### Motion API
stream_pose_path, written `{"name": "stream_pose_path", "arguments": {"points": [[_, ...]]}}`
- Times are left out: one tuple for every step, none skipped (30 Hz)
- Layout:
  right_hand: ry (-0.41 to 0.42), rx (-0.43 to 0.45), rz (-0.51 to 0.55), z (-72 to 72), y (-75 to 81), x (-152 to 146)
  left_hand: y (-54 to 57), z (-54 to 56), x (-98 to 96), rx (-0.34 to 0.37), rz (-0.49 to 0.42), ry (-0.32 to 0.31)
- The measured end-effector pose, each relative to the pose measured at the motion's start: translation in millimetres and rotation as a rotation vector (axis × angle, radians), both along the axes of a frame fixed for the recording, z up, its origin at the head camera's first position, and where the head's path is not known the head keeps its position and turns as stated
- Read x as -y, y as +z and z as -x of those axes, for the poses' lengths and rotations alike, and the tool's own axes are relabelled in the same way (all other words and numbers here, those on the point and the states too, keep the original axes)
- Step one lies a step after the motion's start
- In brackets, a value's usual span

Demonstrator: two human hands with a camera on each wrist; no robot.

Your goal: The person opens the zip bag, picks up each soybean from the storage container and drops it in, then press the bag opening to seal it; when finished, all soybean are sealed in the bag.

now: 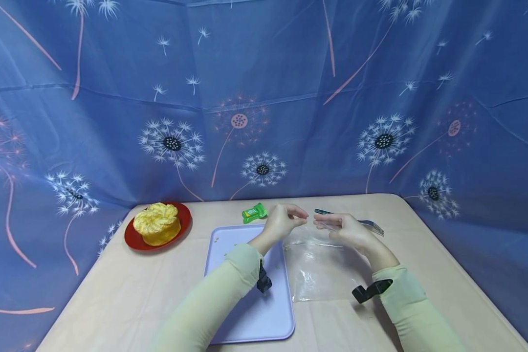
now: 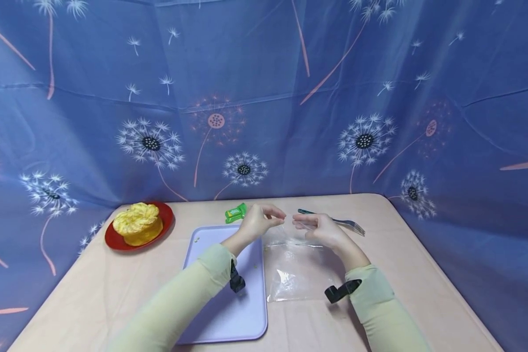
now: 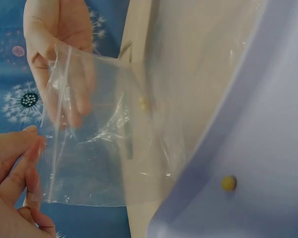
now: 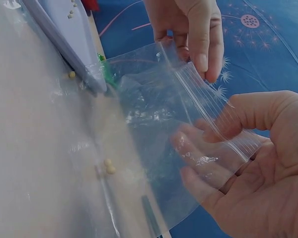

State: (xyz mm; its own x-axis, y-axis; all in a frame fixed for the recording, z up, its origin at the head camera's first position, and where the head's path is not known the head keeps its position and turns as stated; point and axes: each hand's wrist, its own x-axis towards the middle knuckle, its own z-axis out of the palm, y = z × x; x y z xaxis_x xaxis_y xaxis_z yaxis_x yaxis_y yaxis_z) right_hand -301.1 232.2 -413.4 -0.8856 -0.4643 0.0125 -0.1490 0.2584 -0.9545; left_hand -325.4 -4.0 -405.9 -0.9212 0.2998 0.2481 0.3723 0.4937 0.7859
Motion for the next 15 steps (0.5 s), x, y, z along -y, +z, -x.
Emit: {"name": "stream_pose_path", "arguments": {"points": [[-0.002, 0.003, -0.002, -0.2, -0.3, 0.2, 0.4, -0.7, 2.4, 0.007, -0.006, -0.004], [-0.001, 0.004, -0.004, -0.4, -0.6, 0.2, 1.5, -1.7, 5.3, 0.015, -0.014, -0.007], [0.0, 0.003, -0.007, -0.5, -0.9, 0.1, 2.9, -2.7, 9.2, 0.022, -0.018, -0.009], [-0.002, 0.004, -0.008, -0.7, -1.0, 0.0, 4.6, -3.5, 14.2, 0.029, -0.018, -0.011], [-0.006, 0.005, -0.008, -0.6, -1.2, -0.2, 6.5, -4.2, 20.2, 0.034, -0.011, -0.009], [-0.007, 0.006, -0.006, -0.5, -1.3, -0.5, 8.1, -4.2, 26.9, 0.037, -0.005, -0.009], [-0.006, 0.006, -0.002, -0.4, -1.4, -1.0, 9.3, -4.0, 34.5, 0.036, 0.006, -0.005], [-0.005, 0.009, 0.002, -0.3, -1.5, -1.4, 10.3, -3.3, 42.9, 0.034, 0.014, -0.002], [-0.005, 0.009, 0.005, -0.1, -1.5, -1.9, 10.4, -2.4, 52.2, 0.028, 0.027, 0.007], [-0.006, 0.012, 0.01, 0.0, -1.8, -2.6, 10.1, -1.4, 61.6, 0.03, 0.038, 0.022], [-0.005, 0.013, 0.014, 0.1, -1.8, -3.0, 9.4, -0.5, 71.2, 0.03, 0.052, 0.044], [-0.004, 0.014, 0.016, 0.2, -1.9, -3.6, 8.6, 0.7, 81.5, 0.034, 0.06, 0.058], [-0.005, 0.015, 0.02, -0.1, -1.9, -4.3, 7.5, 1.7, 91.9, 0.04, 0.069, 0.073], [-0.008, 0.016, 0.021, -0.3, -2.0, -4.9, 6.3, 2.4, 102.0, 0.044, 0.08, 0.088], [-0.012, 0.013, 0.018, -0.3, -2.4, -5.6, 4.7, 2.6, 111.9, 0.046, 0.093, 0.106]]}}
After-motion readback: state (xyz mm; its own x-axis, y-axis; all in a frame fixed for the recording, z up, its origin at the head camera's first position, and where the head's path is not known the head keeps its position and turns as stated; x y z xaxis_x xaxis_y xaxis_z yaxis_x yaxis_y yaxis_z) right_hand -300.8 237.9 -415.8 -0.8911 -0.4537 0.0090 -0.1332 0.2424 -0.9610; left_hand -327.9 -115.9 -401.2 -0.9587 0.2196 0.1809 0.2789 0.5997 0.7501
